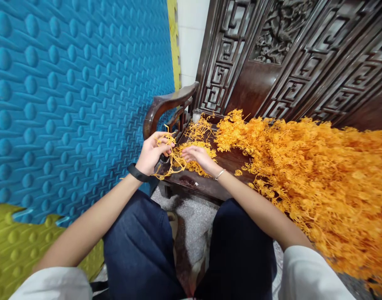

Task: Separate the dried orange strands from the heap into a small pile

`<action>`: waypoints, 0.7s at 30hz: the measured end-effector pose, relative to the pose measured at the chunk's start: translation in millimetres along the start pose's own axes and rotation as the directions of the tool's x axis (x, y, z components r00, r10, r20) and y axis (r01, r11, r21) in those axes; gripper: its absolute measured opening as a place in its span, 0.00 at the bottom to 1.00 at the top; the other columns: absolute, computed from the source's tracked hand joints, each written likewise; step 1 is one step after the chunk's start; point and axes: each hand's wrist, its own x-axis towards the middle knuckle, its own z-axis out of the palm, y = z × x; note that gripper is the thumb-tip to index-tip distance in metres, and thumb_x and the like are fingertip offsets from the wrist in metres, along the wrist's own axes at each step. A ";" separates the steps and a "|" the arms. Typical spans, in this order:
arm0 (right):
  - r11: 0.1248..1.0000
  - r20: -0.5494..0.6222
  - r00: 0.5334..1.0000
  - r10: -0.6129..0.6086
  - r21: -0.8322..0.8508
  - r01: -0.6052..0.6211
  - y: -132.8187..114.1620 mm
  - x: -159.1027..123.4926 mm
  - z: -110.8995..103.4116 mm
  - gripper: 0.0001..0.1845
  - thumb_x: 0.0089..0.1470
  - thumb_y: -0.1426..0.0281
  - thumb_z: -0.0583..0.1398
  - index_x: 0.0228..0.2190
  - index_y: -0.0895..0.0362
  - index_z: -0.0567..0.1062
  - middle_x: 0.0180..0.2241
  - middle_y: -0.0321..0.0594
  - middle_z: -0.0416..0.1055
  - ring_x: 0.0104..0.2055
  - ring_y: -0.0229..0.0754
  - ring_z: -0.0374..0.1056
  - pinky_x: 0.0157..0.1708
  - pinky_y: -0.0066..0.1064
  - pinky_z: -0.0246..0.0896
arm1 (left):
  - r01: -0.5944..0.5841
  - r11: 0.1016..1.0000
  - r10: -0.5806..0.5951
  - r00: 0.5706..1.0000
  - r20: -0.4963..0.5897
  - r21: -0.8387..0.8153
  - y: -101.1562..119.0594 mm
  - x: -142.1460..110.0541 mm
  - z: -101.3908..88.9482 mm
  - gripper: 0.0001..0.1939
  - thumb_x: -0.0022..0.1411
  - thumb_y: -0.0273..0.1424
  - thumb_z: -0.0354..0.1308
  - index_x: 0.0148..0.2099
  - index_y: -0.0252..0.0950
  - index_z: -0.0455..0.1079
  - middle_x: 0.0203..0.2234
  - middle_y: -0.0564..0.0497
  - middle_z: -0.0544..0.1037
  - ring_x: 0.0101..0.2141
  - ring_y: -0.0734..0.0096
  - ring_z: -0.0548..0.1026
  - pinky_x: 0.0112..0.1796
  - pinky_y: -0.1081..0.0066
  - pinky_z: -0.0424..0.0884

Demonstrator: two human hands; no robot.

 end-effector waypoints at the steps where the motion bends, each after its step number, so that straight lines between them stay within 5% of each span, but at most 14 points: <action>1: 0.999 0.002 1.000 0.024 -0.048 -0.024 5.2 2.8 0.4 0.08 0.53 0.68 0.58 0.27 0.59 0.73 0.27 0.39 0.74 0.27 0.33 0.69 0.29 0.25 0.64 | -0.016 1.000 0.015 1.000 -0.018 -0.024 2.3 -0.6 -1.0 0.16 0.42 0.24 0.60 0.39 0.33 0.69 0.22 0.55 0.73 0.19 0.79 0.67 0.21 0.77 0.62; 4: 0.970 0.085 0.996 0.033 -0.242 -0.012 20.5 6.3 7.0 0.07 0.52 0.72 0.57 0.26 0.59 0.74 0.26 0.37 0.73 0.27 0.34 0.68 0.31 0.27 0.65 | 0.004 0.990 -0.001 1.000 0.020 -0.144 10.0 -3.5 -4.8 0.16 0.40 0.22 0.58 0.36 0.34 0.69 0.19 0.56 0.71 0.18 0.80 0.65 0.19 0.77 0.59; 6: 0.899 0.225 0.974 -0.039 -0.417 0.132 30.5 4.3 15.2 0.07 0.52 0.71 0.57 0.28 0.60 0.75 0.28 0.38 0.74 0.30 0.37 0.69 0.34 0.31 0.66 | 0.057 0.974 -0.034 0.994 0.105 -0.220 14.0 -5.8 -7.7 0.16 0.38 0.22 0.56 0.35 0.34 0.70 0.18 0.56 0.70 0.17 0.80 0.63 0.18 0.77 0.56; 8: 0.732 0.398 0.902 -0.170 -0.562 0.386 41.2 0.6 23.8 0.09 0.53 0.70 0.57 0.32 0.60 0.76 0.35 0.42 0.75 0.38 0.41 0.69 0.42 0.36 0.65 | 0.099 0.960 -0.051 0.982 0.184 -0.261 15.9 -7.7 -10.2 0.16 0.38 0.22 0.54 0.35 0.35 0.69 0.17 0.56 0.69 0.15 0.81 0.60 0.17 0.76 0.54; 10: 0.486 0.577 0.774 -0.261 -0.614 0.622 52.7 -2.8 30.0 0.12 0.55 0.69 0.57 0.39 0.60 0.76 0.46 0.46 0.72 0.48 0.46 0.65 0.51 0.40 0.59 | 0.119 0.953 -0.053 0.971 0.234 -0.279 16.3 -9.3 -11.7 0.16 0.38 0.22 0.53 0.35 0.35 0.69 0.16 0.56 0.68 0.14 0.81 0.59 0.17 0.76 0.54; 13: 0.206 0.732 0.658 -0.178 -0.626 0.752 68.8 -5.7 32.2 0.19 0.58 0.68 0.54 0.50 0.58 0.70 0.57 0.48 0.62 0.58 0.48 0.57 0.56 0.42 0.54 | 0.141 0.946 -0.059 0.960 0.274 -0.292 16.7 -11.5 -12.2 0.16 0.38 0.22 0.54 0.34 0.34 0.69 0.16 0.56 0.68 0.15 0.80 0.61 0.17 0.76 0.55; 17: 0.036 0.706 0.707 -0.027 -0.706 0.707 76.9 -4.3 24.7 0.23 0.62 0.67 0.49 0.56 0.59 0.64 0.60 0.48 0.58 0.61 0.50 0.54 0.57 0.45 0.54 | 0.156 0.939 -0.067 0.958 0.280 -0.306 18.7 -14.2 -12.4 0.16 0.37 0.21 0.55 0.34 0.33 0.70 0.17 0.55 0.70 0.16 0.80 0.64 0.17 0.76 0.57; 21: -0.065 0.675 0.737 -0.028 -0.737 0.673 68.1 2.6 12.6 0.23 0.62 0.67 0.48 0.55 0.62 0.65 0.59 0.49 0.60 0.64 0.53 0.50 0.60 0.49 0.47 | 0.162 0.944 -0.085 0.961 0.262 -0.287 20.6 -15.5 -13.4 0.16 0.36 0.21 0.54 0.33 0.33 0.70 0.20 0.54 0.72 0.16 0.80 0.65 0.17 0.76 0.57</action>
